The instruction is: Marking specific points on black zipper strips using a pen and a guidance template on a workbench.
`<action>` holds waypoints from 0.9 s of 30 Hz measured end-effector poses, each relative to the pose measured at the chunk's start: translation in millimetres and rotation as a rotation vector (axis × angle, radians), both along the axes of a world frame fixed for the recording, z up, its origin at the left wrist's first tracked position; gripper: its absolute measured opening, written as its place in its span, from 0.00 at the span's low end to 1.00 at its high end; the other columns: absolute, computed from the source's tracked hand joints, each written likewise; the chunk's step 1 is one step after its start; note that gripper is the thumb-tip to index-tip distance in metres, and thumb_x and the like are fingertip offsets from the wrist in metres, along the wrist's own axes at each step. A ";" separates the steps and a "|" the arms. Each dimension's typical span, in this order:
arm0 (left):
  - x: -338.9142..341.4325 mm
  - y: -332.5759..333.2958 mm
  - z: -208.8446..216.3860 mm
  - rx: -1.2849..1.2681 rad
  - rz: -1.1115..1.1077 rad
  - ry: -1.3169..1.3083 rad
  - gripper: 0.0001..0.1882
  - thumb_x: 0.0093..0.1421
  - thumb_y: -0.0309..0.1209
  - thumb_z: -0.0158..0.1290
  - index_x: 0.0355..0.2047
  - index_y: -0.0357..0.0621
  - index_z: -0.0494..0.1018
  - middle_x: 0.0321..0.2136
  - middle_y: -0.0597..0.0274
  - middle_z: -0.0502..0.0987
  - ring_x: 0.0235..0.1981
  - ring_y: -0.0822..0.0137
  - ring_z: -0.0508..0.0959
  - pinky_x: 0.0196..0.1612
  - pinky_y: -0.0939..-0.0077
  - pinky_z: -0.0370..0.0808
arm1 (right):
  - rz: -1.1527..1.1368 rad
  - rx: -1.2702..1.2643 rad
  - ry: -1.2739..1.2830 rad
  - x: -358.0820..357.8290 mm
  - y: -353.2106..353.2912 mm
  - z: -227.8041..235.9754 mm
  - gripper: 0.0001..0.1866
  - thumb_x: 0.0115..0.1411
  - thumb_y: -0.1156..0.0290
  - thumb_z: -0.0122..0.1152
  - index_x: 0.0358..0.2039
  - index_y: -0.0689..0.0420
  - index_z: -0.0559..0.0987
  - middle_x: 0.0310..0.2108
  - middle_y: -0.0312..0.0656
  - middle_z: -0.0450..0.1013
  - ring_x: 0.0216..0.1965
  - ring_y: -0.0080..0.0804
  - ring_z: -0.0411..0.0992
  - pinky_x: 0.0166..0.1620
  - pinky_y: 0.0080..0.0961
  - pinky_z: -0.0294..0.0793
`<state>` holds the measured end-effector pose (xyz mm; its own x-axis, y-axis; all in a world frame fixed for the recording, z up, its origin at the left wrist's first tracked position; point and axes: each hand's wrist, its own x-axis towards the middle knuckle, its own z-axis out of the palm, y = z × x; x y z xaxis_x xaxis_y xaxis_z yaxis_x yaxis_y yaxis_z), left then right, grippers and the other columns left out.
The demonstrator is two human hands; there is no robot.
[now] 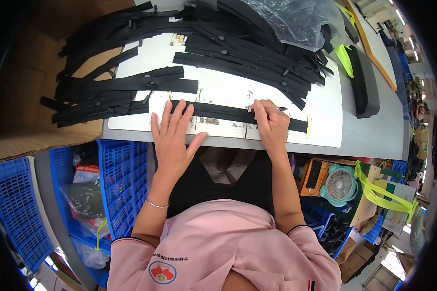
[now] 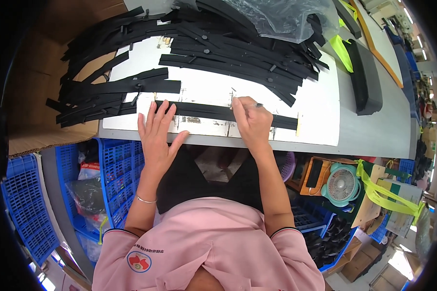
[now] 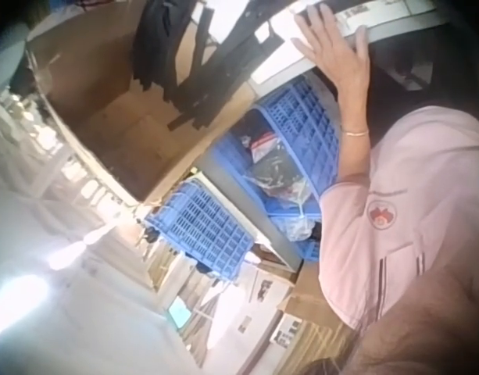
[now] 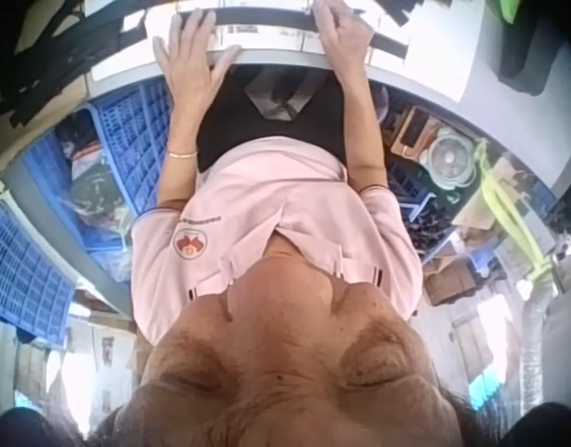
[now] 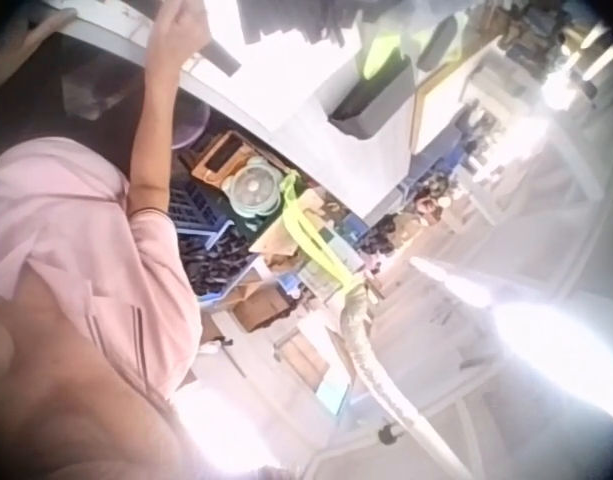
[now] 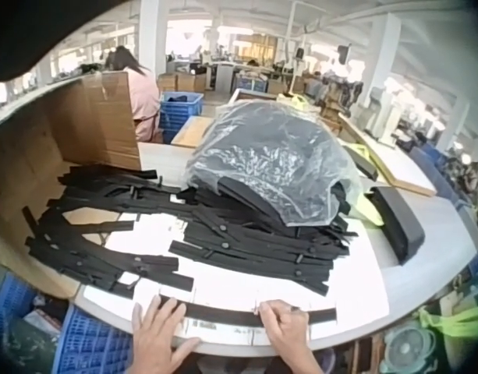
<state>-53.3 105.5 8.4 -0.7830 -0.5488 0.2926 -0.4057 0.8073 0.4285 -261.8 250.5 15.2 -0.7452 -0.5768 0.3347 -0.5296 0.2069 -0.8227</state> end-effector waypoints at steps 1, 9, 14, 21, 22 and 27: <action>-0.1 0.6 0.6 0.009 0.001 -0.003 0.34 0.63 0.46 0.64 0.65 0.45 0.71 0.69 0.56 0.68 0.75 0.50 0.58 0.75 0.40 0.42 | 0.013 0.022 0.026 -1.2 0.4 -1.2 0.12 0.70 0.70 0.61 0.32 0.64 0.85 0.20 0.34 0.76 0.20 0.15 0.66 0.26 0.18 0.63; -40.2 34.8 13.9 0.142 -0.177 0.239 0.27 0.58 0.33 0.67 0.59 0.44 0.77 0.62 0.54 0.74 0.66 0.50 0.69 0.72 0.42 0.53 | 0.010 0.100 0.049 -2.4 -1.3 4.7 0.13 0.66 0.70 0.64 0.27 0.65 0.83 0.25 0.41 0.81 0.20 0.30 0.76 0.26 0.25 0.71; -78.1 40.7 8.3 0.184 -0.156 0.372 0.13 0.57 0.26 0.65 0.44 0.43 0.83 0.45 0.61 0.81 0.47 0.58 0.77 0.58 0.59 0.66 | -0.003 0.062 0.046 -1.0 -1.7 0.9 0.12 0.66 0.70 0.64 0.28 0.64 0.83 0.25 0.40 0.81 0.20 0.32 0.76 0.27 0.26 0.72; -85.7 37.0 0.2 0.140 -0.120 0.366 0.08 0.55 0.25 0.67 0.36 0.45 0.84 0.41 0.67 0.82 0.44 0.62 0.77 0.52 0.63 0.66 | 0.064 -0.009 0.026 -3.5 5.7 0.9 0.10 0.64 0.73 0.64 0.26 0.63 0.83 0.22 0.41 0.79 0.20 0.34 0.75 0.27 0.29 0.70; -85.7 37.8 -0.1 0.134 -0.121 0.374 0.08 0.54 0.25 0.67 0.36 0.45 0.84 0.41 0.66 0.82 0.44 0.62 0.77 0.53 0.63 0.66 | 0.108 -0.020 0.064 -4.7 5.4 1.7 0.10 0.63 0.74 0.65 0.24 0.63 0.83 0.21 0.41 0.79 0.20 0.35 0.74 0.28 0.29 0.70; -85.3 37.6 -1.6 0.126 -0.106 0.380 0.08 0.54 0.25 0.67 0.36 0.45 0.84 0.41 0.66 0.82 0.44 0.61 0.77 0.52 0.63 0.66 | 0.142 -0.046 0.093 -3.9 3.5 -0.4 0.10 0.61 0.74 0.66 0.22 0.61 0.83 0.20 0.39 0.79 0.20 0.37 0.74 0.29 0.32 0.69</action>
<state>-138.6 143.1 6.8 -0.6862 -0.5212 0.5074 -0.1173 0.7677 0.6300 -265.7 254.0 14.8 -0.6218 -0.6568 0.4266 -0.6249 0.0877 -0.7758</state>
